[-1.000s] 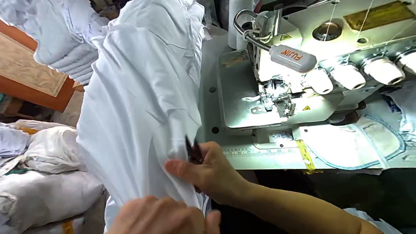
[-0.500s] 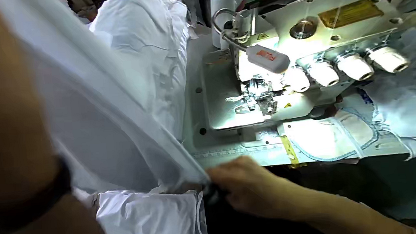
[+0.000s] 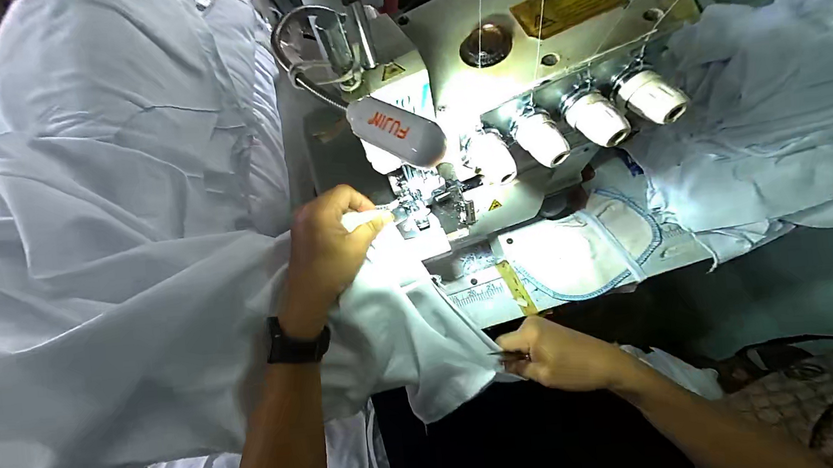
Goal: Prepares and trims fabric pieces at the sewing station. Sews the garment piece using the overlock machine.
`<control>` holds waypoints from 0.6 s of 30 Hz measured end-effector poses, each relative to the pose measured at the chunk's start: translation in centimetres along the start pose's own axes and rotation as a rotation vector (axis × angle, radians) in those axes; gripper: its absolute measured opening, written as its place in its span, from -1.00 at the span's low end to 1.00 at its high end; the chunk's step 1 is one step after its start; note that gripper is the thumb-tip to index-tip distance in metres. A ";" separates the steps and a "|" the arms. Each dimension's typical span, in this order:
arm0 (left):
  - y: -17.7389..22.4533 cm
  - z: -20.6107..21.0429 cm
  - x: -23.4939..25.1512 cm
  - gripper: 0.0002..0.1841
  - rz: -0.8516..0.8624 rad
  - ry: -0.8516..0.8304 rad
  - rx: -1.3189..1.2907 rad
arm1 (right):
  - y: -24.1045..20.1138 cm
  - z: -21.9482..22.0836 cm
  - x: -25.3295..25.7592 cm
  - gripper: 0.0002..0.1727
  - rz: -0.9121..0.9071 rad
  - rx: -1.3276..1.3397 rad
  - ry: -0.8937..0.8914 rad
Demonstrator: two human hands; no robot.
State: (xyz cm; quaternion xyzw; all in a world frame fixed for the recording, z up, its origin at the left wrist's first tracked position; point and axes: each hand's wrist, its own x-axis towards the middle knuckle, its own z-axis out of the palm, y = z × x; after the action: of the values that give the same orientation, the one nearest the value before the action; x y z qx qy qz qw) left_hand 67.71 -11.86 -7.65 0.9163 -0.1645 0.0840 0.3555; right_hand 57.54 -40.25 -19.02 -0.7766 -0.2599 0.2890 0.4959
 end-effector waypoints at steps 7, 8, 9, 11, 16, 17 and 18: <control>0.5 1.8 5.8 -0.66 -0.196 -0.017 0.195 | -0.4 2.5 1.7 -0.70 -0.047 0.036 0.227; 0.1 1.6 4.7 -0.66 -0.151 -0.042 0.196 | -0.5 1.9 1.2 -0.60 -0.039 0.003 0.239; -0.8 1.4 3.8 -0.64 -0.115 -0.065 0.212 | -0.5 1.0 0.5 -0.53 -0.023 -0.052 0.304; -2.4 0.6 2.7 -0.53 -0.044 -0.052 0.235 | -0.2 -1.1 -1.2 -0.49 0.033 -0.154 0.586; -0.8 -2.1 -2.5 -0.53 0.040 0.043 0.054 | 1.4 -7.1 -5.4 -0.69 0.169 -0.428 1.253; -0.2 -2.5 -3.4 -0.60 0.062 0.051 0.055 | 1.7 -8.0 -6.0 -0.72 0.181 -0.512 1.307; 0.2 -2.8 -4.2 -0.66 0.090 0.059 0.059 | 2.1 -8.6 -6.5 -0.75 0.188 -0.607 1.339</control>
State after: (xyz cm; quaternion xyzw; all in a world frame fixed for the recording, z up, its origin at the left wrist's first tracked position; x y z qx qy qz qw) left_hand 63.62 -9.12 -6.58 0.9151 -0.1924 0.1316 0.3291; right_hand 59.32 -50.82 -16.79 -0.9085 0.0974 -0.2897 0.2848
